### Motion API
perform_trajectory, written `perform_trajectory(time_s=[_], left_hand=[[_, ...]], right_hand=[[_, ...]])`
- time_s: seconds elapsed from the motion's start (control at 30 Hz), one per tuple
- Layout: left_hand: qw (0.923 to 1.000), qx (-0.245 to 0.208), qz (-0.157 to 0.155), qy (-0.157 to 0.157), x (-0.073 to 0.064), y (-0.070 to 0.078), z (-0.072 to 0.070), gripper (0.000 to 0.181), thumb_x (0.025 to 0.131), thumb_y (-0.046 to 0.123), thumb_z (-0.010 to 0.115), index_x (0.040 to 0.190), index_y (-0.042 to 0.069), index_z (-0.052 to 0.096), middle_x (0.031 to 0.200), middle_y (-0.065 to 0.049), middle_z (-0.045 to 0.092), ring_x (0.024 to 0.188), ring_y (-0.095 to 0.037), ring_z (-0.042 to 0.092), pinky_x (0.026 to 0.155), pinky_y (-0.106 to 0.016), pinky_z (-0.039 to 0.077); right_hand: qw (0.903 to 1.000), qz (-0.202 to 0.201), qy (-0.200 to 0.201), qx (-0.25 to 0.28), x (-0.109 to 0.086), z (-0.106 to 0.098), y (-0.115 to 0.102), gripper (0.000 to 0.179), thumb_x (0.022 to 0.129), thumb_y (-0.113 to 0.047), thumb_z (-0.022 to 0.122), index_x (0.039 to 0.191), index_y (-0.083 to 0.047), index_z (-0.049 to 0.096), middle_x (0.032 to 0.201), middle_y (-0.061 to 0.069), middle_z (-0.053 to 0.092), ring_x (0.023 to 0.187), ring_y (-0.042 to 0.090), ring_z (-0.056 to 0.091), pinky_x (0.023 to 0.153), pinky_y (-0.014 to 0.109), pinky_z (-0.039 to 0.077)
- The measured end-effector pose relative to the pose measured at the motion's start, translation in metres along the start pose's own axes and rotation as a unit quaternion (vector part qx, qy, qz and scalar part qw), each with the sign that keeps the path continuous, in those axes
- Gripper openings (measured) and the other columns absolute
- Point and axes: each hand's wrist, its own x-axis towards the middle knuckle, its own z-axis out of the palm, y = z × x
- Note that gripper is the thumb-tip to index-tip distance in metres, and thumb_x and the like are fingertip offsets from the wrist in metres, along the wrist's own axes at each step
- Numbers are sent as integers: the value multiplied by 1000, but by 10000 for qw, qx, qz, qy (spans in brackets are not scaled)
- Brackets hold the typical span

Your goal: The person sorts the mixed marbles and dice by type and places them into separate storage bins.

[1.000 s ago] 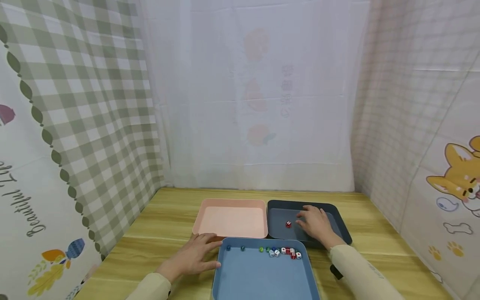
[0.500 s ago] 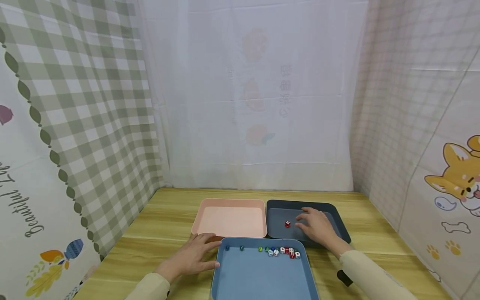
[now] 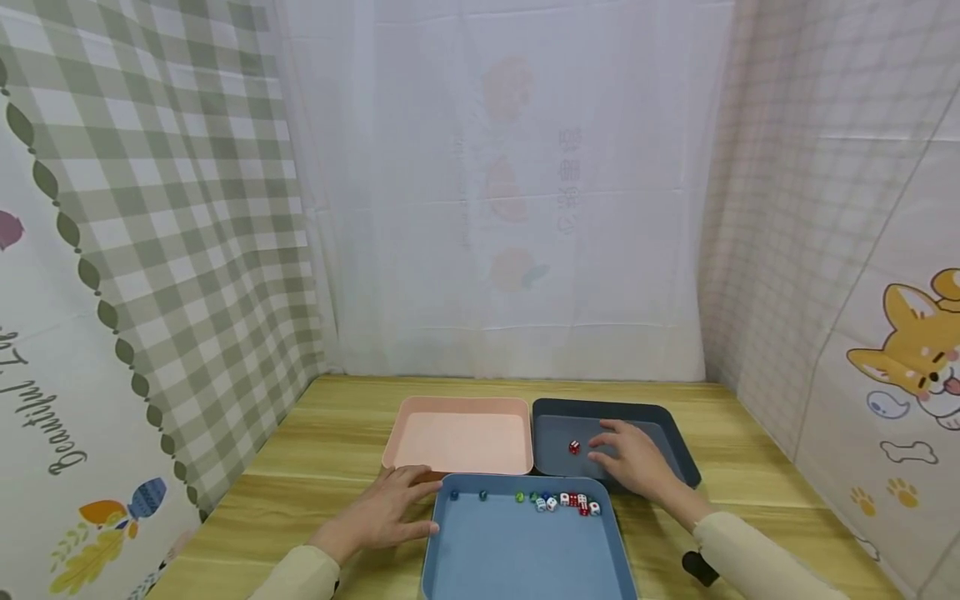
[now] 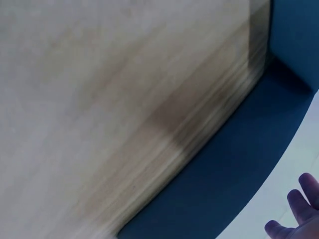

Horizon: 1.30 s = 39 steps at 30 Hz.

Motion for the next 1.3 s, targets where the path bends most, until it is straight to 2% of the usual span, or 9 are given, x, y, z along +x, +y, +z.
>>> perform_trajectory(time_s=[0.2, 0.3, 0.47, 0.63, 0.9, 1.3], left_hand=[[10000, -1, -45, -13, 1, -1, 2, 70, 94, 63, 53, 147, 16, 51, 150, -12, 41, 136, -34, 40, 109, -64, 26], [10000, -7, -49, -5, 1, -1, 2, 71, 94, 63, 53, 146, 15, 51, 150, -12, 41, 136, -34, 40, 109, -65, 26], [10000, 11, 30, 45, 1, -1, 1, 70, 94, 61, 54, 146, 14, 52, 149, -14, 42, 136, -35, 40, 108, -66, 27], [9999, 14, 70, 84, 1, 0, -1, 69, 94, 60, 55, 145, 13, 53, 148, -15, 43, 135, -36, 41, 107, -67, 28], [10000, -24, 5, -23, 1, 1, -2, 71, 94, 62, 54, 146, 14, 51, 149, -13, 41, 135, -35, 41, 108, -66, 27], [10000, -10, -22, -35, 1, 0, 0, 70, 94, 62, 53, 147, 16, 51, 150, -12, 41, 136, -35, 40, 109, -64, 26]], right_hand=[[9993, 25, -191, 335, -11, -3, -11, 15, 89, -21, 74, 102, -13, 77, 135, 22, 56, 122, 46, 51, 97, 64, 39], [9991, -55, -297, 311, -15, -2, -18, 14, 88, -22, 76, 100, -15, 77, 134, 20, 57, 122, 45, 52, 98, 63, 40], [9986, -323, -394, 160, -24, -1, -24, 12, 84, -22, 80, 95, -18, 77, 130, 19, 60, 121, 45, 52, 100, 64, 37], [9983, -373, -441, -76, -34, 3, -27, 13, 80, -24, 83, 91, -20, 77, 130, 18, 59, 126, 44, 49, 102, 71, 29], [9981, -258, -374, -416, -45, 11, -34, 14, 79, -26, 84, 89, -20, 77, 133, 19, 58, 133, 45, 42, 104, 74, 20], [9957, -20, -398, -834, -47, 17, -42, 10, 76, -25, 85, 81, -23, 76, 128, 19, 62, 131, 44, 45, 103, 75, 19]])
